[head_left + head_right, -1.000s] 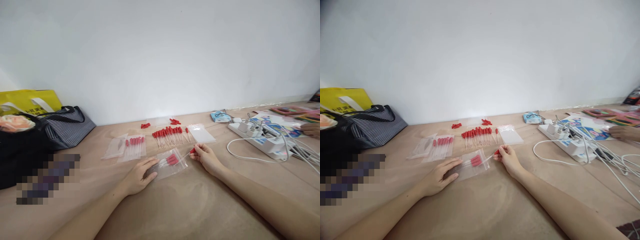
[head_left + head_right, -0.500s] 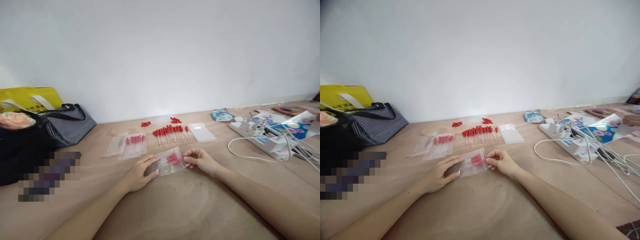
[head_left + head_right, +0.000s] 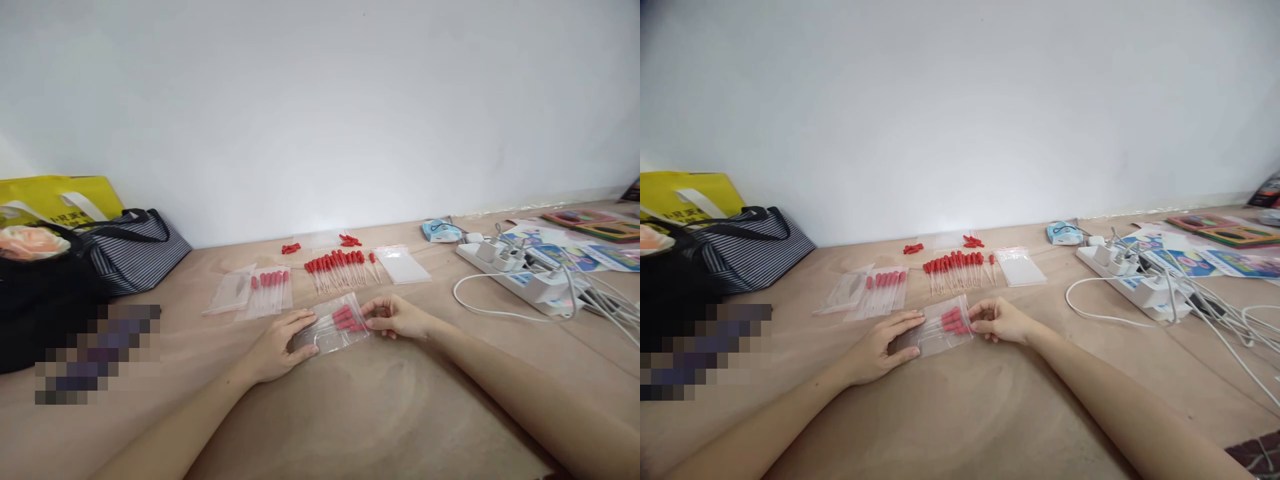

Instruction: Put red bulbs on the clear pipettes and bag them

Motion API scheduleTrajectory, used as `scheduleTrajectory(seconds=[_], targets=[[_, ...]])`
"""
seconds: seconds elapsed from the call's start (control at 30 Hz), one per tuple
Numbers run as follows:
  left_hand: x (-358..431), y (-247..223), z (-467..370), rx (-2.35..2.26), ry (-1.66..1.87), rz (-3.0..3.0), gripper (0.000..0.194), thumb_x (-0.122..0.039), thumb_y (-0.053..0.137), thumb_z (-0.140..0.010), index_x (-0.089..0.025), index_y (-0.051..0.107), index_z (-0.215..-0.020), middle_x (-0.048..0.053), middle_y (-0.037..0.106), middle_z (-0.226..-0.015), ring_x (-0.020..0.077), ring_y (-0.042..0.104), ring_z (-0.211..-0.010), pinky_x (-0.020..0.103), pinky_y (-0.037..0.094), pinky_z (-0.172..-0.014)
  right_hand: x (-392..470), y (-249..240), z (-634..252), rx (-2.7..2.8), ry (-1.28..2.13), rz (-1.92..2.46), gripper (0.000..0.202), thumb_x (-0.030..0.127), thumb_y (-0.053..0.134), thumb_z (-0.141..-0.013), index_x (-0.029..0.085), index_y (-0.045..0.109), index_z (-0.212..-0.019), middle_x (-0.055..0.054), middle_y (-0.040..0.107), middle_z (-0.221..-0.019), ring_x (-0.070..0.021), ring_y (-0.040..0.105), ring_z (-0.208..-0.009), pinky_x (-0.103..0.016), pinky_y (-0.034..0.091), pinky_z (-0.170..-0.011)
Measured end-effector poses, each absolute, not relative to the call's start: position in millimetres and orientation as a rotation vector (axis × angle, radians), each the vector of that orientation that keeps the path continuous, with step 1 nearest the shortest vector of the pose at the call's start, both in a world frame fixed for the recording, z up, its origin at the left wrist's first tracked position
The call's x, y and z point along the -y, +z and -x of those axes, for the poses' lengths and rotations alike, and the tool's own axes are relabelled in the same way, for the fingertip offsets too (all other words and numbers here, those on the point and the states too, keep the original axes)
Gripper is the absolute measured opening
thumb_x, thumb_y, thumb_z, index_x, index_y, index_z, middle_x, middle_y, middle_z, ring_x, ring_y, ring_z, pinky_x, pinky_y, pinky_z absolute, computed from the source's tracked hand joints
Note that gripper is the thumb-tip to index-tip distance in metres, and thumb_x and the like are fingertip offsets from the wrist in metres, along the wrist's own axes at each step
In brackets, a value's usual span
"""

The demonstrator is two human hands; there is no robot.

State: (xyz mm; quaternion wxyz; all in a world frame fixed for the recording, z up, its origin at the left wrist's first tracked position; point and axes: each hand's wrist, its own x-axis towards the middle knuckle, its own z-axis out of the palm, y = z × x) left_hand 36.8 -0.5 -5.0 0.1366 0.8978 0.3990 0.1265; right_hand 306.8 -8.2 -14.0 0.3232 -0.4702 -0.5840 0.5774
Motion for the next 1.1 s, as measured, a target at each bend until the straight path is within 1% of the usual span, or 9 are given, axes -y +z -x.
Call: scheduleTrajectory(seconds=[0.13,0.27,0.4,0.53,0.67,0.77,0.9,1.03,1.1], targets=[[1,-4,-36,-1.139,0.374,-2.594,0.049,-0.047,0.047,-0.079,-0.023,0.044,-0.122,0.006,0.042,-0.13,0.0221,0.038,-0.118,0.039,0.031,-0.098,8,-14,-311,1.617,1.526,1.182,0.028,0.029,0.067,-0.06,0.014,0.061,-0.083,0.006,0.053,-0.052,-0.0017,0.038,-0.035,-0.014,0.027,-0.032],[1,-4,-37,-1.148,0.375,-2.596,0.048,-0.046,0.047,-0.079,-0.023,0.045,-0.121,0.006,0.042,-0.129,0.0219,0.039,-0.118,0.038,0.032,-0.098,8,-20,-305,1.52,1.381,1.236,0.026,0.033,0.066,-0.061,0.014,0.062,-0.078,0.006,0.049,-0.047,-0.0024,0.036,-0.036,-0.014,0.025,-0.033],[2,-4,-37,-1.147,0.395,-2.591,0.047,-0.046,0.048,-0.079,-0.023,0.046,-0.12,0.006,0.042,-0.129,0.0222,0.04,-0.117,0.038,0.032,-0.098,6,-25,-301,1.471,1.29,1.264,0.026,0.035,0.066,-0.061,0.015,0.061,-0.077,0.006,0.05,-0.047,-0.0037,0.037,-0.037,-0.016,0.025,-0.034],[2,-3,-37,-1.154,0.387,-2.577,0.047,-0.045,0.048,-0.079,-0.024,0.045,-0.12,0.006,0.042,-0.129,0.0226,0.04,-0.116,0.038,0.033,-0.097,6,-25,-302,1.611,1.379,1.177,0.023,0.033,0.07,-0.055,0.014,0.061,-0.066,0.006,0.05,-0.046,-0.0038,0.037,-0.04,-0.017,0.026,-0.038],[2,-3,-37,-1.146,0.381,-2.585,0.046,-0.044,0.048,-0.079,-0.023,0.046,-0.12,0.007,0.043,-0.128,0.0221,0.04,-0.116,0.038,0.032,-0.097,5,-26,-302,1.638,1.466,1.127,0.025,0.031,0.072,-0.051,0.014,0.062,-0.067,0.005,0.054,-0.051,-0.0041,0.04,-0.042,-0.017,0.03,-0.042],[1,-3,-38,-1.135,0.394,-2.586,0.047,-0.045,0.048,-0.079,-0.023,0.046,-0.12,0.007,0.043,-0.128,0.0222,0.041,-0.116,0.038,0.033,-0.097,4,-29,-297,1.573,1.363,1.166,0.024,0.032,0.071,-0.053,0.014,0.061,-0.067,0.003,0.056,-0.054,-0.0054,0.044,-0.046,-0.018,0.033,-0.046],[1,-4,-37,-1.119,0.403,-2.588,0.048,-0.046,0.049,-0.078,-0.022,0.046,-0.12,0.007,0.042,-0.128,0.0227,0.041,-0.116,0.038,0.033,-0.097,3,-33,-294,1.6,1.151,1.216,0.022,0.033,0.066,-0.061,0.014,0.062,-0.071,0.002,0.056,-0.057,-0.007,0.045,-0.05,-0.02,0.035,-0.049],[1,-4,-37,-1.121,0.413,-2.577,0.047,-0.045,0.049,-0.078,-0.024,0.045,-0.12,0.007,0.043,-0.128,0.0231,0.04,-0.116,0.039,0.032,-0.097,3,-31,-294,1.718,1.211,1.165,0.019,0.033,0.066,-0.06,0.015,0.063,-0.066,0.004,0.05,-0.051,-0.0057,0.039,-0.046,-0.019,0.032,-0.046],[1,-3,-37,-1.125,0.41,-2.569,0.047,-0.045,0.049,-0.078,-0.025,0.045,-0.12,0.006,0.043,-0.128,0.0232,0.041,-0.115,0.04,0.032,-0.097,3,-31,-294,1.733,1.238,1.161,0.02,0.034,0.065,-0.06,0.015,0.064,-0.066,0.004,0.05,-0.05,-0.0058,0.039,-0.045,-0.019,0.031,-0.045]])
